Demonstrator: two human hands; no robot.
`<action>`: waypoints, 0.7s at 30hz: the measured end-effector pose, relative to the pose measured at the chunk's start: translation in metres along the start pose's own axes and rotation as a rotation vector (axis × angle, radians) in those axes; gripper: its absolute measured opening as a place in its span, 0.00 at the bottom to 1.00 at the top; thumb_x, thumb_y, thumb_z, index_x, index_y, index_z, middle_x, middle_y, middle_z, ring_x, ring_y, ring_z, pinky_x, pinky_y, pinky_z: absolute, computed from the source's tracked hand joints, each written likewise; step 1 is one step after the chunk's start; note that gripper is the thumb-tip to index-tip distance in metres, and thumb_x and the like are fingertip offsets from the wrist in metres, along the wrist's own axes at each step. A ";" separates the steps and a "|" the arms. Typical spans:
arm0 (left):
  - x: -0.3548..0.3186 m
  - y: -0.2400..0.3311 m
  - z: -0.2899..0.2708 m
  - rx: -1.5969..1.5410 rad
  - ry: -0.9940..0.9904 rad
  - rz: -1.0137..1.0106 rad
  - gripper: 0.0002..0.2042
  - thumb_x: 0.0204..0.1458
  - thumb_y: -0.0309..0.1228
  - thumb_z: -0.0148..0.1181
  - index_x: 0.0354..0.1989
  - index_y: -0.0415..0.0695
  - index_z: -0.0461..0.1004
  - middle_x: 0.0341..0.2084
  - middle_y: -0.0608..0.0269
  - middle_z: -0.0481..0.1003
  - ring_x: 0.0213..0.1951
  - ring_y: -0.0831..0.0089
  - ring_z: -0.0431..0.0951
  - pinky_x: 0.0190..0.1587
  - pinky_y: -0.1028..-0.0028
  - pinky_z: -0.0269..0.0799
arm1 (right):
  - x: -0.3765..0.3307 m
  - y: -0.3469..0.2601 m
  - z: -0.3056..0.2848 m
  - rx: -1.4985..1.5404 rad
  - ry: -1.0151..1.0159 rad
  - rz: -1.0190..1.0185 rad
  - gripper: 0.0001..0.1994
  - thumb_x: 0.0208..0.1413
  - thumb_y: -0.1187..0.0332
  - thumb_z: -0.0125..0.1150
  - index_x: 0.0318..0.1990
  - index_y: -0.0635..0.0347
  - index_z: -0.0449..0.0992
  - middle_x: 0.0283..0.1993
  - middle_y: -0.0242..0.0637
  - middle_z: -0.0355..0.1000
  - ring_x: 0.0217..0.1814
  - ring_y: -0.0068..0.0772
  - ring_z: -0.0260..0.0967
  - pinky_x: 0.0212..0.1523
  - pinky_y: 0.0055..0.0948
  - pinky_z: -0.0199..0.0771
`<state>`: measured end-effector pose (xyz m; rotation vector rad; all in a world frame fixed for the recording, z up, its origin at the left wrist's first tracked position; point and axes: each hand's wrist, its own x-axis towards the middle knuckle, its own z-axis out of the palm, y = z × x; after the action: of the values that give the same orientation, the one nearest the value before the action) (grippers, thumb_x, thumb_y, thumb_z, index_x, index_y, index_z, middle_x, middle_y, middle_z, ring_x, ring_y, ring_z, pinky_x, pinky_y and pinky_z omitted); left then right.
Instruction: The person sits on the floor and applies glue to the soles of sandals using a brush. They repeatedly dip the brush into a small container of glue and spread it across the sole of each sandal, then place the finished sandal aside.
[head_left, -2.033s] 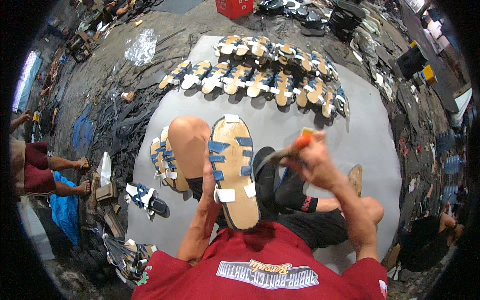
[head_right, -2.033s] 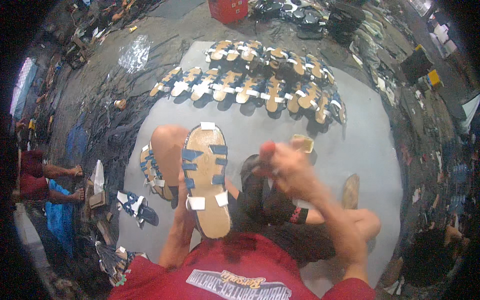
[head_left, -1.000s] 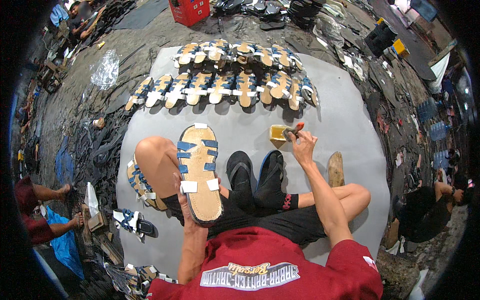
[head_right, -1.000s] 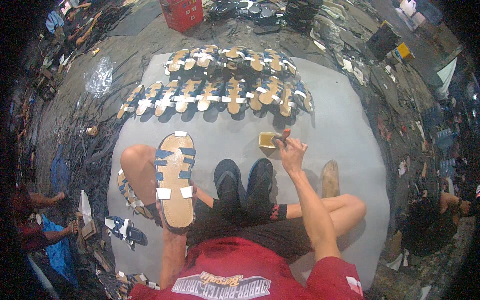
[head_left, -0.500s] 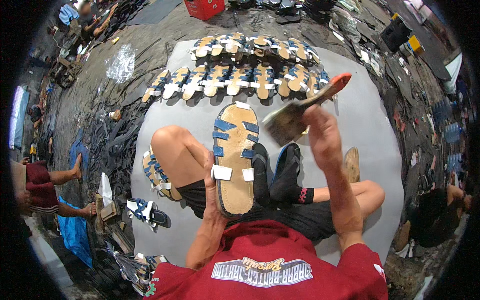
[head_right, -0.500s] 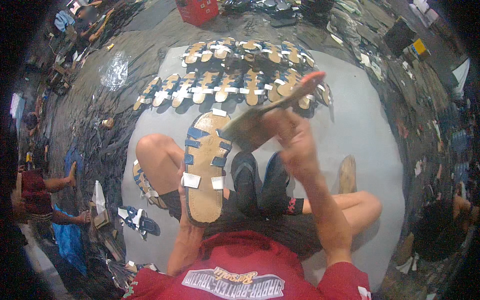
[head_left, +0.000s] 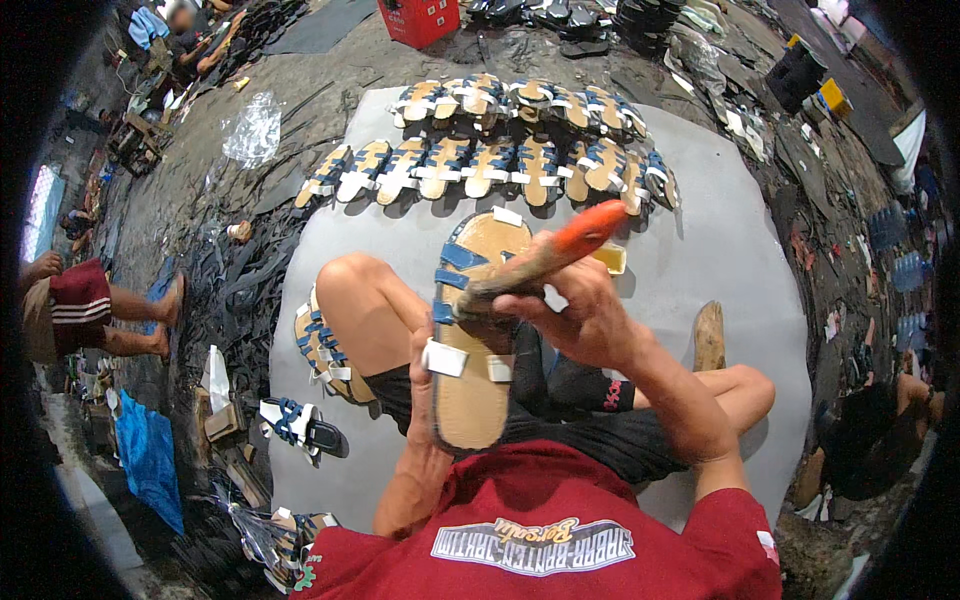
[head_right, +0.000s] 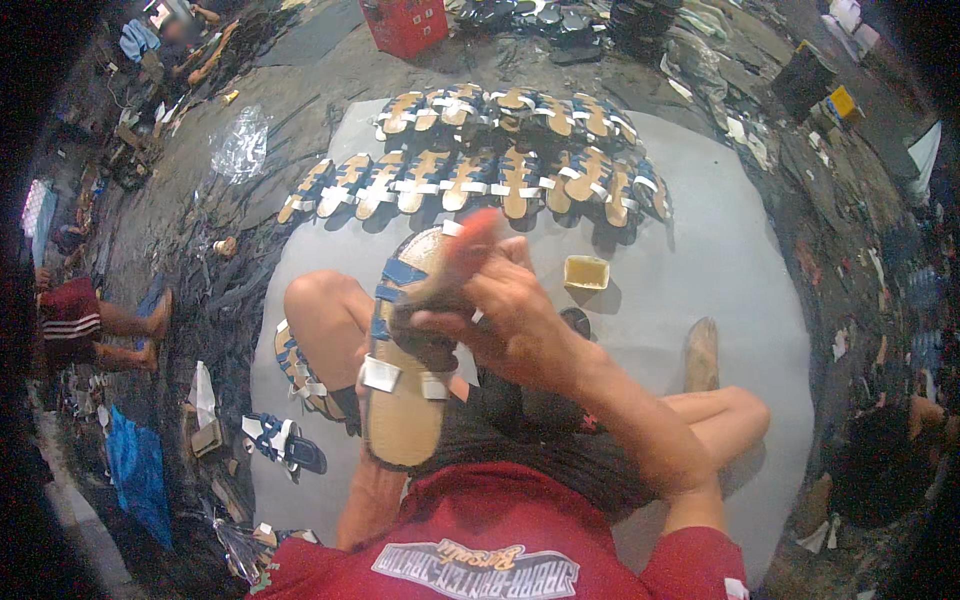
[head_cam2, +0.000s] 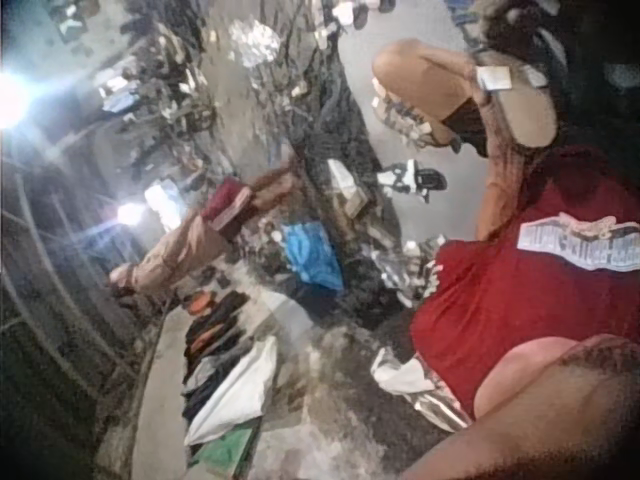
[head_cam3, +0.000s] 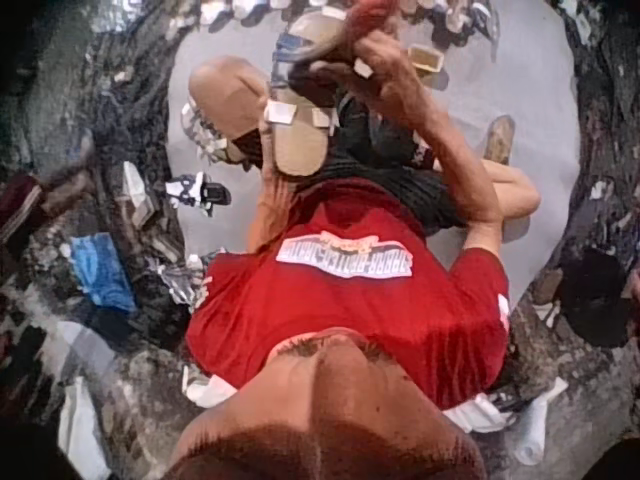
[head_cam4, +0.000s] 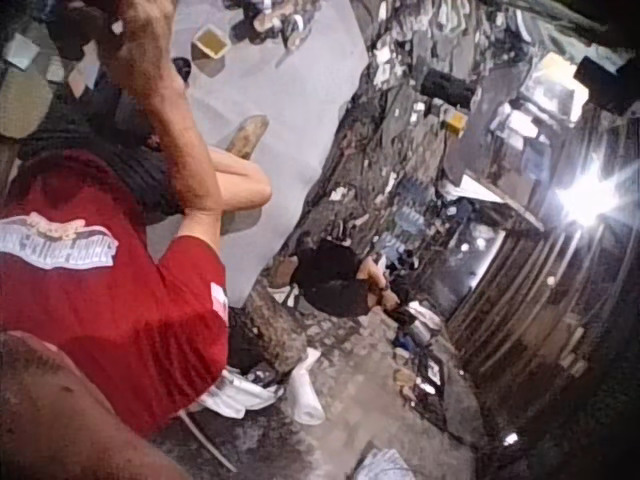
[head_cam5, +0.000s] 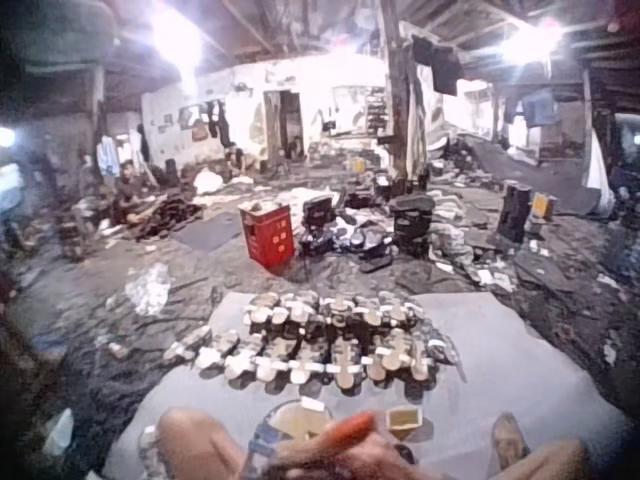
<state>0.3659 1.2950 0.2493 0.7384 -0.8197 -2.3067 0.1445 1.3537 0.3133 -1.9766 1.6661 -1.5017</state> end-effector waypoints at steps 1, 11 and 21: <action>0.000 -0.006 -0.013 -0.012 -0.020 0.018 0.33 0.67 0.58 0.54 0.68 0.43 0.69 0.56 0.54 0.79 0.51 0.60 0.83 0.53 0.62 0.84 | 0.000 0.005 -0.010 0.042 -0.072 0.069 0.10 0.60 0.63 0.74 0.43 0.57 0.84 0.40 0.38 0.80 0.43 0.47 0.75 0.58 0.46 0.65; -0.006 -0.002 0.005 -0.361 0.127 -0.095 0.24 0.72 0.46 0.45 0.65 0.41 0.69 0.54 0.53 0.79 0.53 0.59 0.82 0.52 0.59 0.84 | 0.022 -0.011 -0.005 0.084 -0.219 0.031 0.13 0.66 0.59 0.67 0.43 0.61 0.80 0.40 0.42 0.76 0.48 0.47 0.74 0.53 0.43 0.68; -0.006 0.016 0.018 0.118 0.061 0.038 0.34 0.66 0.57 0.56 0.70 0.43 0.68 0.61 0.56 0.76 0.58 0.62 0.79 0.61 0.61 0.78 | 0.024 -0.027 0.006 0.196 -0.169 0.022 0.10 0.64 0.63 0.69 0.41 0.61 0.80 0.40 0.45 0.78 0.47 0.50 0.74 0.53 0.44 0.67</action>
<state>0.3631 1.2950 0.2740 0.8331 -0.9401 -2.2063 0.1637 1.3417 0.3414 -1.9149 1.4120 -1.3889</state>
